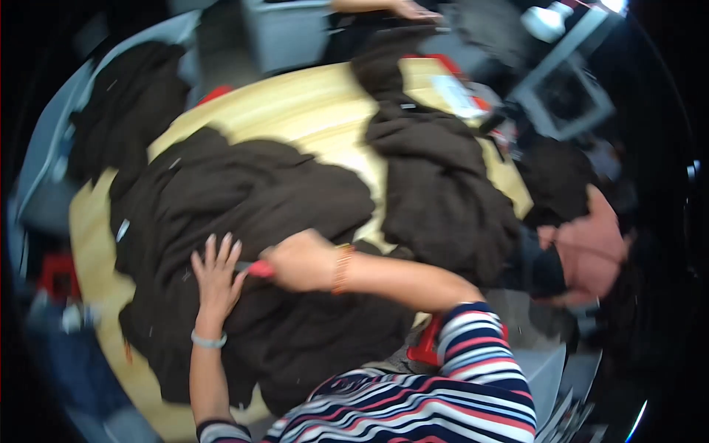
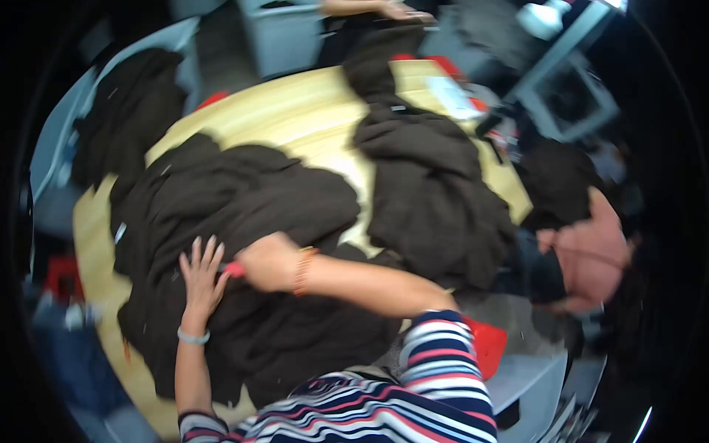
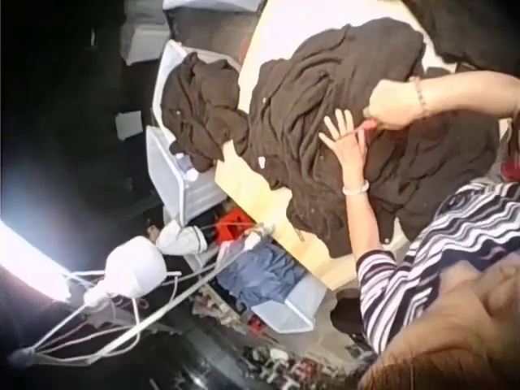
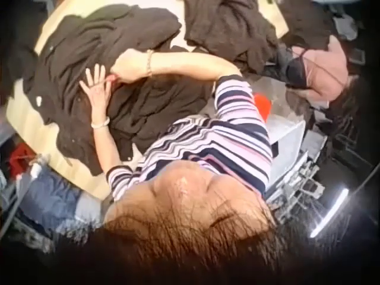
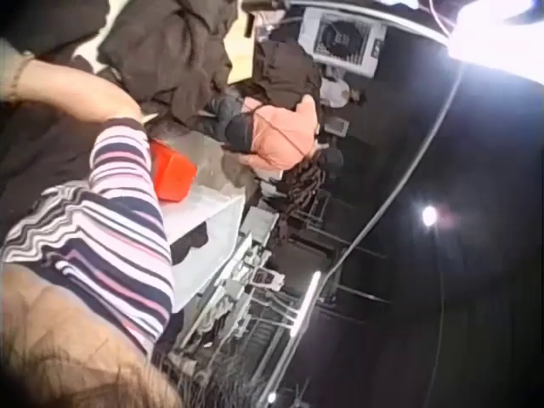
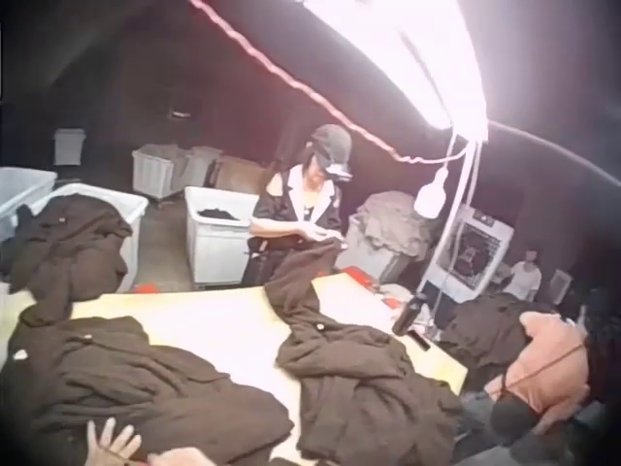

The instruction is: Trim loose threads from finished garments using scissors.

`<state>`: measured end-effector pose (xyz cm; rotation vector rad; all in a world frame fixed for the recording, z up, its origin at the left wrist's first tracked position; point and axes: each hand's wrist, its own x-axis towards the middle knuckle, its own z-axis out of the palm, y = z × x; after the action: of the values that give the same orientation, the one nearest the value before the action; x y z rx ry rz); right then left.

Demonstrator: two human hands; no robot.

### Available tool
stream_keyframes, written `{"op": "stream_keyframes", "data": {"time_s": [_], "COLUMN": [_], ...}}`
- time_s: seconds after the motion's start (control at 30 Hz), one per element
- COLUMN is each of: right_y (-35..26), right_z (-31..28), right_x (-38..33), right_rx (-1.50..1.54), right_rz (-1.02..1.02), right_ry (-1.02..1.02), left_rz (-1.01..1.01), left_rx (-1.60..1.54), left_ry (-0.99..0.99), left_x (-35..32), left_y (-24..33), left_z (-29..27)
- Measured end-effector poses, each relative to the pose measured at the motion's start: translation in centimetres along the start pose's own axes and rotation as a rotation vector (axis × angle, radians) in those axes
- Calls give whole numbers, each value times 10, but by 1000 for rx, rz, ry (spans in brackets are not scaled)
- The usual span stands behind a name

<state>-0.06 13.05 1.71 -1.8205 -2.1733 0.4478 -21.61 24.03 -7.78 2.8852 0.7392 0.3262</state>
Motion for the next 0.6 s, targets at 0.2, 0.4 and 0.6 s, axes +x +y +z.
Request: {"op": "stream_keyframes", "data": {"time_s": [0.2, 0.4, 0.6], "right_y": [7, -11, -13], "right_z": [-30, -19, -17], "right_x": [-23, -14, -5], "right_rx": [50, 12, -47], "right_rz": [86, 19, 17], "right_ry": [-116, -164, -134], "left_rz": [-395, -579, -434], "left_rx": [-200, -387, -403], "left_ry": [333, 312, 248], "left_x": [-60, -42, -13], "left_y": [-42, -46, -38], "left_z": [-5, -10, -9]}}
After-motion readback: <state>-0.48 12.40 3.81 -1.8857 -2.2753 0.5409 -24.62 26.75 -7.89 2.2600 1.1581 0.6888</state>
